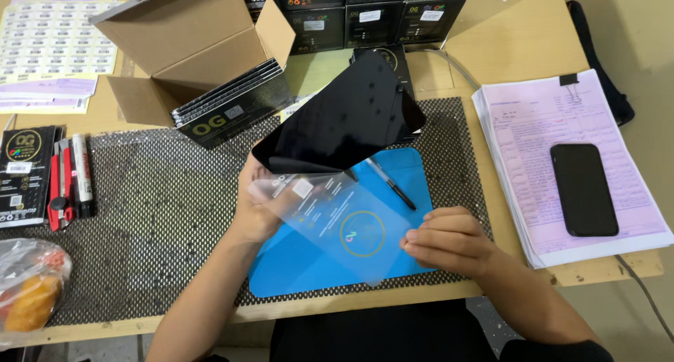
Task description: The person places a screen into a protective plastic sleeve, puts it back into a box, and writes on the box with a pen.
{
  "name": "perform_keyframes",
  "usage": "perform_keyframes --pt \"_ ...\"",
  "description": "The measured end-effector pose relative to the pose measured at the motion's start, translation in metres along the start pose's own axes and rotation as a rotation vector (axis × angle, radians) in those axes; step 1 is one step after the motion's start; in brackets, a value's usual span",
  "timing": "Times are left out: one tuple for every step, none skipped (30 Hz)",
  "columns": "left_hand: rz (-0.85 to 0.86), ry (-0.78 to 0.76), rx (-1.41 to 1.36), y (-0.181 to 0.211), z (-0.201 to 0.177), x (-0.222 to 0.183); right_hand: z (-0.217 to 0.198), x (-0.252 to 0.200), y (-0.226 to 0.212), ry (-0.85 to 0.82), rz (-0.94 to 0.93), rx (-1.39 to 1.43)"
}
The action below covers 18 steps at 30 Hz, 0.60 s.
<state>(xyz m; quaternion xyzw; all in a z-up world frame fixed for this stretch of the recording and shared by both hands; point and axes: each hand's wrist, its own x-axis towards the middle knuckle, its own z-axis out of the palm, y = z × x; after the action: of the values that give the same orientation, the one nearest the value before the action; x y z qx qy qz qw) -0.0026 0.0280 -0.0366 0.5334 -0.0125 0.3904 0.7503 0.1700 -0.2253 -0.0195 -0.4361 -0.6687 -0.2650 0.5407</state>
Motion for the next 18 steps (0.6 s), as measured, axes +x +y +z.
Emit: perform_keyframes --pt "0.001 -0.002 0.000 -0.001 -0.003 0.001 -0.001 -0.001 0.001 0.001 -0.002 -0.001" --pt "0.017 -0.008 -0.002 -0.002 -0.006 0.001 -0.001 -0.002 0.002 -0.008 0.008 -0.002" --pt "0.031 -0.012 -0.003 -0.003 -0.009 0.001 -0.001 -0.003 0.002 -0.018 0.020 -0.002" --pt "0.030 -0.013 -0.002 0.000 -0.007 0.002 0.003 -0.002 0.006 -0.017 0.020 -0.003" --pt "0.035 0.014 0.007 0.002 -0.004 0.003 0.007 -0.001 0.009 0.038 -0.022 -0.029" --pt "0.040 0.041 0.016 0.004 -0.002 0.004 0.011 0.000 0.012 0.093 -0.063 -0.055" --pt "0.039 0.040 0.016 0.006 0.001 0.005 0.011 -0.001 0.015 0.094 -0.062 -0.057" --pt "0.038 0.033 0.035 0.008 0.003 0.007 0.012 -0.002 0.017 0.098 -0.076 -0.070" --pt "0.036 0.028 0.054 0.011 0.006 0.008 0.012 -0.002 0.020 0.101 -0.090 -0.082" --pt "0.036 0.027 0.054 0.013 0.008 0.009 0.014 0.001 0.020 0.101 -0.090 -0.083" --pt "0.035 0.019 0.083 0.016 0.010 0.010 0.016 0.005 0.020 0.131 -0.084 -0.106" --pt "0.034 0.011 0.112 0.018 0.012 0.011 0.018 0.008 0.020 0.161 -0.078 -0.129" --pt "0.036 0.011 0.110 0.020 0.014 0.013 0.014 0.001 0.025 0.160 -0.081 -0.130" --pt "0.036 0.003 0.138 0.023 0.016 0.014 0.011 -0.006 0.029 0.122 -0.061 -0.129" --pt "0.035 -0.006 0.167 0.025 0.018 0.016 0.007 -0.014 0.033 0.085 -0.040 -0.130" --pt "0.034 -0.008 0.166 0.027 0.020 0.017 0.005 -0.012 0.036 0.085 -0.040 -0.131" --pt "0.032 -0.015 0.195 0.029 0.022 0.017 0.004 -0.010 0.038 0.082 0.004 -0.116" --pt "0.029 -0.022 0.224 0.031 0.024 0.017 0.002 -0.008 0.041 0.079 0.048 -0.100"
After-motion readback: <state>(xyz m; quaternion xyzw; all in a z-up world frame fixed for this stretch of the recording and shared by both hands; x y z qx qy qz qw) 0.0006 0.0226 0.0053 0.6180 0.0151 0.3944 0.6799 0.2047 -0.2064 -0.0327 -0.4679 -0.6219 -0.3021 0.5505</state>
